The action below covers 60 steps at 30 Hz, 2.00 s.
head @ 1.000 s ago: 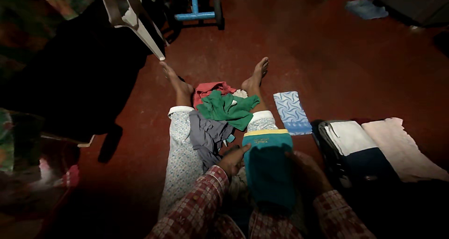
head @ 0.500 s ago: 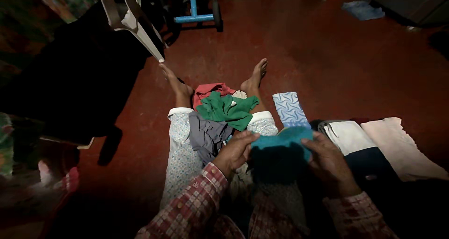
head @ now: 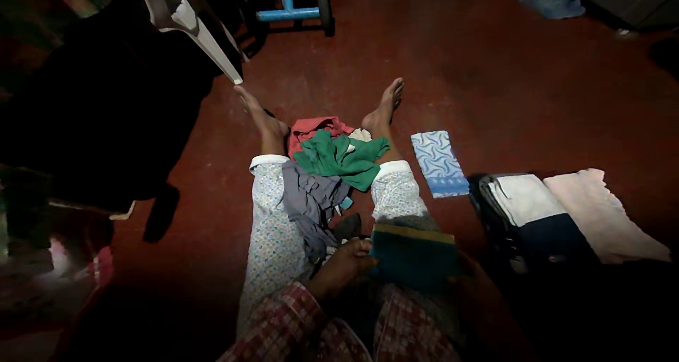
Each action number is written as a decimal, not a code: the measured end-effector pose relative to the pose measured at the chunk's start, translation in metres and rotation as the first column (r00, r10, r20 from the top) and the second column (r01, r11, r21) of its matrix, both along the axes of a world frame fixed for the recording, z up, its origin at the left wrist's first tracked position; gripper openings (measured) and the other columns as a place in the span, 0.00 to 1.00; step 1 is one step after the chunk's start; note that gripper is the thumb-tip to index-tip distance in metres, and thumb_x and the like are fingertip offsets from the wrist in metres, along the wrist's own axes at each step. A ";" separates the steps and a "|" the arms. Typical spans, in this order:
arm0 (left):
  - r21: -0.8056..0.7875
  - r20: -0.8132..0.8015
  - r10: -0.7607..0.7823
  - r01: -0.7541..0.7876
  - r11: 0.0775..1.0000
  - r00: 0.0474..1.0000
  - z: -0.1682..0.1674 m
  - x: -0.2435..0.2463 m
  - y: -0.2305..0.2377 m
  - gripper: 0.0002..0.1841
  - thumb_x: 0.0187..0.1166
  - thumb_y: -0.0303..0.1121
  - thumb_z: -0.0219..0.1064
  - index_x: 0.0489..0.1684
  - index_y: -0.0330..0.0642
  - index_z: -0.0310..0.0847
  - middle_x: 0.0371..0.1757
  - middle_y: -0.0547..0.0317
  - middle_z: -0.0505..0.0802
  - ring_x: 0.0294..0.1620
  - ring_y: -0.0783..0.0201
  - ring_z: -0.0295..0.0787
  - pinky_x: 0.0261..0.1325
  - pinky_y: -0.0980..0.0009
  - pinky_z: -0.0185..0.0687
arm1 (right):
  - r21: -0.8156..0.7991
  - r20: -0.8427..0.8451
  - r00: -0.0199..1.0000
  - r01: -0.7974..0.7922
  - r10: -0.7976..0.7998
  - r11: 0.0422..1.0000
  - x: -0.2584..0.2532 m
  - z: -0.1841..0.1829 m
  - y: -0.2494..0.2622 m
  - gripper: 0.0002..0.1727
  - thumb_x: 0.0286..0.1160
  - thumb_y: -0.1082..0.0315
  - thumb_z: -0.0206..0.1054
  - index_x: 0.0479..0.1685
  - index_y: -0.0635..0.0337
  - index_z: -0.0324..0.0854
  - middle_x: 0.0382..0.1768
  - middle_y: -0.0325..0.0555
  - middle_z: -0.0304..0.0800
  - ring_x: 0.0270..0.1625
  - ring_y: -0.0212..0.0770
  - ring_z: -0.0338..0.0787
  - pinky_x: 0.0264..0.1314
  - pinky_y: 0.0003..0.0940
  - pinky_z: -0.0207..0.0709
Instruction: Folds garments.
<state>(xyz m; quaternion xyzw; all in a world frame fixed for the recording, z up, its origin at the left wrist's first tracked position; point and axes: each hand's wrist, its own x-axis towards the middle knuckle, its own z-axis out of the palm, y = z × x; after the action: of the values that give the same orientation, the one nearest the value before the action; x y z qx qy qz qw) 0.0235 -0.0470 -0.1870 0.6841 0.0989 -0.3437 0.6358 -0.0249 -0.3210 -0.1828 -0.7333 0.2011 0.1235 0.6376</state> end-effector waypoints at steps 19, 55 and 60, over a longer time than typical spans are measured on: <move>0.084 0.369 -0.021 -0.010 0.996 0.929 0.000 0.033 -0.024 0.34 0.81 0.28 0.67 0.86 0.34 0.56 0.54 0.46 0.89 0.48 0.62 0.89 0.55 0.63 0.86 | 0.039 0.276 0.953 0.118 -0.124 0.992 0.012 -0.012 0.003 0.35 0.75 0.78 0.62 0.86 0.65 0.60 0.76 0.52 0.77 0.66 0.34 0.87 0.63 0.31 0.85; -0.078 0.264 0.021 0.000 0.997 0.964 0.011 0.065 -0.047 0.14 0.74 0.24 0.74 0.55 0.32 0.79 0.46 0.54 0.91 0.46 0.67 0.90 0.54 0.68 0.87 | -0.543 0.274 0.643 -0.510 0.715 0.667 0.105 -0.001 0.009 0.38 0.73 0.62 0.73 0.85 0.62 0.68 0.79 0.57 0.76 0.81 0.56 0.75 0.85 0.54 0.65; -0.082 0.522 -0.091 0.157 0.984 0.848 0.019 0.083 -0.046 0.17 0.68 0.23 0.77 0.54 0.33 0.82 0.46 0.58 0.91 0.48 0.72 0.88 0.56 0.73 0.84 | -0.417 0.096 0.677 -0.638 0.730 0.647 0.128 0.038 -0.009 0.26 0.68 0.66 0.78 0.66 0.69 0.83 0.59 0.63 0.89 0.60 0.54 0.88 0.68 0.51 0.80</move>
<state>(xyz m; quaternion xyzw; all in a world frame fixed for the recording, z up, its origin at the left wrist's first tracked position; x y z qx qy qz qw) 0.1069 -0.0934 -0.1682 0.7159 -0.1406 -0.1936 0.6559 0.1030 -0.3300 -0.1451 -0.8643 -0.1586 0.2238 0.4216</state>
